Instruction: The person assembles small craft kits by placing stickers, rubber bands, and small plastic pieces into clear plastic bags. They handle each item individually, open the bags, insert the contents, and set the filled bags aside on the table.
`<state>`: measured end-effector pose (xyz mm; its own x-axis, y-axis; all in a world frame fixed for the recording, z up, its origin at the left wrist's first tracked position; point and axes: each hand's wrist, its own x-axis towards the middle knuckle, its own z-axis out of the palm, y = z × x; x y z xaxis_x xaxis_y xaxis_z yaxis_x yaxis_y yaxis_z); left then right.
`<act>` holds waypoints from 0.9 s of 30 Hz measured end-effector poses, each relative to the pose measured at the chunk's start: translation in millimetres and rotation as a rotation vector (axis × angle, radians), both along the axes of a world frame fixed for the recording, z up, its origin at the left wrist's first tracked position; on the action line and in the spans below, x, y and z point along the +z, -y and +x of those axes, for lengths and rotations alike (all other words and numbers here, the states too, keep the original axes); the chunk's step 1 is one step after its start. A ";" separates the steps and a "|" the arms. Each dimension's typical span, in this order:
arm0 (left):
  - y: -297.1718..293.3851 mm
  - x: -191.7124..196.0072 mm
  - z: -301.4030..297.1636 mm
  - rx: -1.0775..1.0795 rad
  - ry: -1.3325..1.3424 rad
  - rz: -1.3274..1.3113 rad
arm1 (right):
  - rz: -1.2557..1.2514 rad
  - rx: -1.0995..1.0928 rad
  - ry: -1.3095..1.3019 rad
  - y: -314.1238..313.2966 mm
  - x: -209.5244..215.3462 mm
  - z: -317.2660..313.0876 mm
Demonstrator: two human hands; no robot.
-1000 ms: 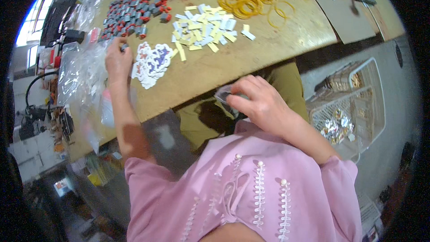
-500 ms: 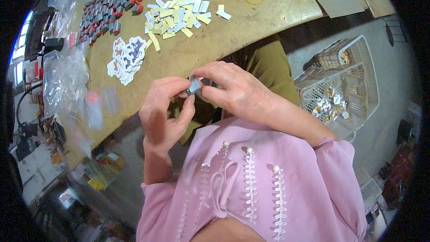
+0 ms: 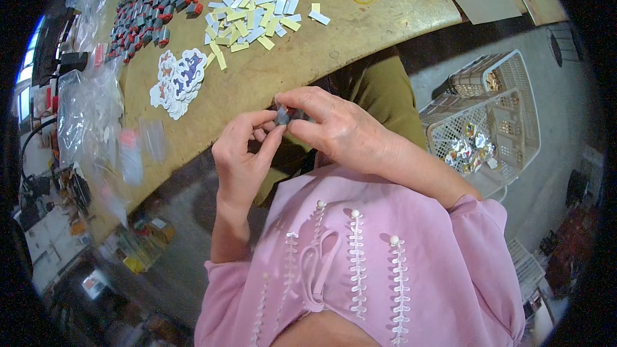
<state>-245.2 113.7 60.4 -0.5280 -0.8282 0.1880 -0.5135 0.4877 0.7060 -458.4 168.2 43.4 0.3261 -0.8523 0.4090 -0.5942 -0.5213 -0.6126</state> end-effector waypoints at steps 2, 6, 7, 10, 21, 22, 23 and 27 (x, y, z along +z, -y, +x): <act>0.2 -3.1 -1.5 0.005 -0.045 -0.028 | 0.003 0.005 -0.001 -0.7 0.1 0.0; -3.3 -0.9 -1.5 -0.005 -0.037 0.119 | 0.048 0.037 0.002 -7.1 2.8 -1.9; -3.2 -0.7 -0.8 -0.017 -0.033 0.177 | 0.065 0.051 0.003 -9.2 2.9 -2.7; -4.6 -0.8 1.7 -0.026 0.001 0.389 | 0.110 0.093 0.000 -14.1 -3.8 -2.3; -11.1 -35.4 9.5 0.000 -0.205 0.723 | 0.179 0.117 -0.036 -16.2 -5.8 -3.0; -11.6 -38.6 10.4 0.015 -0.222 0.737 | 0.189 0.121 -0.039 -15.0 -4.3 -2.8; -13.9 -43.4 9.7 -0.007 -0.253 0.709 | 0.176 0.117 -0.033 -16.0 -4.0 -2.7; -20.0 -54.8 7.6 0.013 -0.419 0.839 | 0.172 0.133 0.009 -18.8 -13.5 -0.6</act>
